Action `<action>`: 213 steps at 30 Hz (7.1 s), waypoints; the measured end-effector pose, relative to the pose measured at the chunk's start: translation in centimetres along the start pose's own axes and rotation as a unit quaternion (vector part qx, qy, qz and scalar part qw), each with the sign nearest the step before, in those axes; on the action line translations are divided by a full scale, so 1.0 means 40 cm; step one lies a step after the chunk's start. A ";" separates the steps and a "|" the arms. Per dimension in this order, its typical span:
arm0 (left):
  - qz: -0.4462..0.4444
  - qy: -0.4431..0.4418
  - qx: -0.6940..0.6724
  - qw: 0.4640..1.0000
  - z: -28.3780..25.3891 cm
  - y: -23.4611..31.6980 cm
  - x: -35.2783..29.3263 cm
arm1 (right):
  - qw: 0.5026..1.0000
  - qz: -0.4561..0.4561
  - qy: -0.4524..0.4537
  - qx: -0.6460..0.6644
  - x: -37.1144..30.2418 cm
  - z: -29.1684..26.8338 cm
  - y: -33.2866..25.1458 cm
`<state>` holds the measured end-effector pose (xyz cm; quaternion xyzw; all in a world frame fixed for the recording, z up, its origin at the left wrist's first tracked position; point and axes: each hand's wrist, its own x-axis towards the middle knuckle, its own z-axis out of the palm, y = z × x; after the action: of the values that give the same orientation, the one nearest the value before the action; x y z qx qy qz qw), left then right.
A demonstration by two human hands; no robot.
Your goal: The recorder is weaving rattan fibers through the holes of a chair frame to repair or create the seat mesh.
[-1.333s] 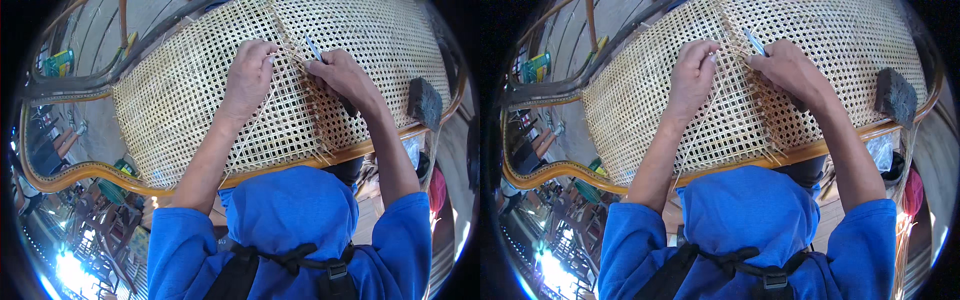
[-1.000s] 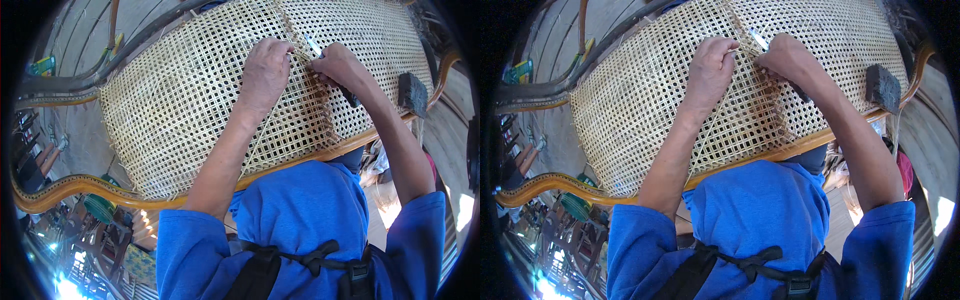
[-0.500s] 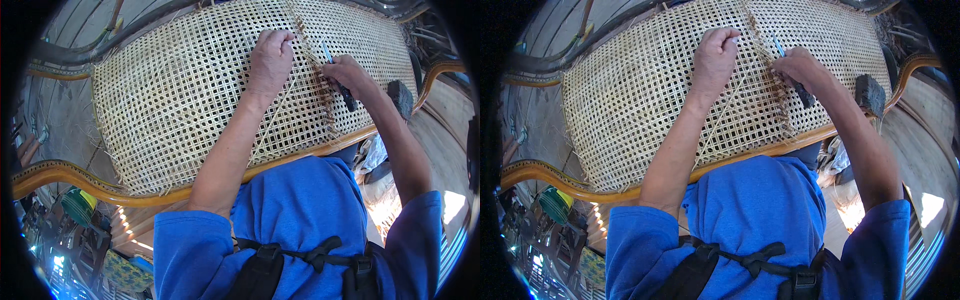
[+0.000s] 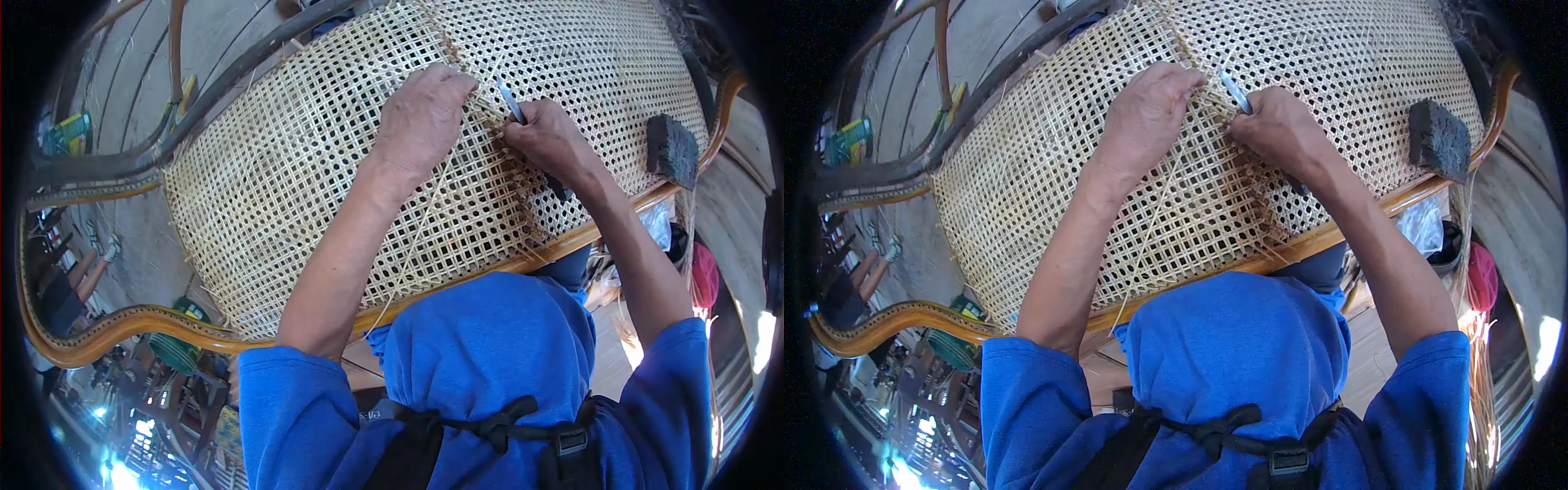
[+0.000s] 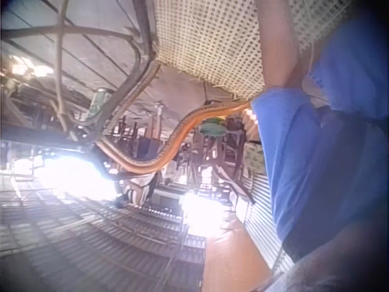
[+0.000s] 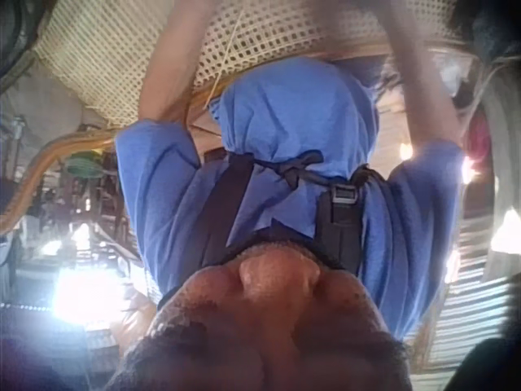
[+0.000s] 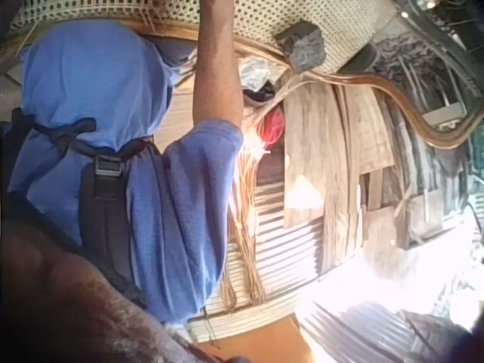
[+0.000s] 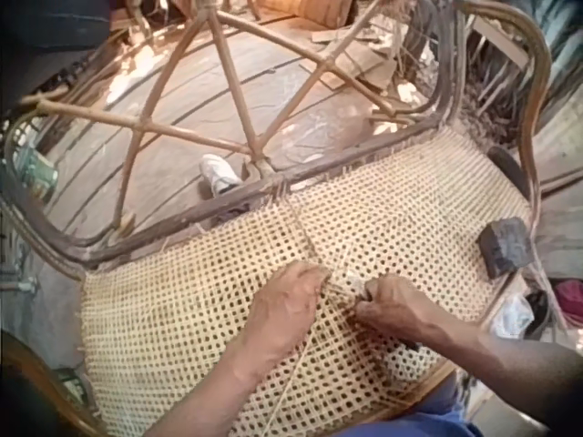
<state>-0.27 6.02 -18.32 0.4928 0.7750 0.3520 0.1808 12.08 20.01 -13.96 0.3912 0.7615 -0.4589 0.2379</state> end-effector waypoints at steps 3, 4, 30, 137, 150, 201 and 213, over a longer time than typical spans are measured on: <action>-0.013 -0.049 0.014 0.999 -0.002 0.005 0.018 | 1.000 -0.005 0.015 -0.020 -0.008 -0.008 -0.002; -0.050 -0.077 0.000 0.996 -0.006 0.012 0.023 | 1.000 -0.010 0.000 -0.004 -0.010 -0.014 -0.001; -0.152 -0.050 -0.002 0.987 0.021 0.055 0.075 | 0.959 -0.150 0.090 -0.221 0.037 -0.003 -0.002; 0.016 -0.232 0.057 0.971 -0.037 -0.020 0.122 | 0.984 0.021 -0.017 0.177 -0.114 -0.097 0.131; -0.015 -0.102 0.014 0.995 -0.031 -0.024 0.079 | 0.974 0.025 -0.012 0.224 -0.098 -0.095 0.135; -0.023 0.100 -0.004 0.995 -0.004 -0.053 0.005 | 0.907 -0.318 0.067 -0.270 0.061 -0.009 0.030; -0.009 0.082 0.126 0.989 0.004 -0.014 0.008 | 0.929 -0.258 0.061 -0.260 0.052 -0.014 0.019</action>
<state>-0.69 6.23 -18.81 0.4742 0.8298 0.2888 0.0563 11.49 21.51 -15.61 0.1333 0.9418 -0.2655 0.1574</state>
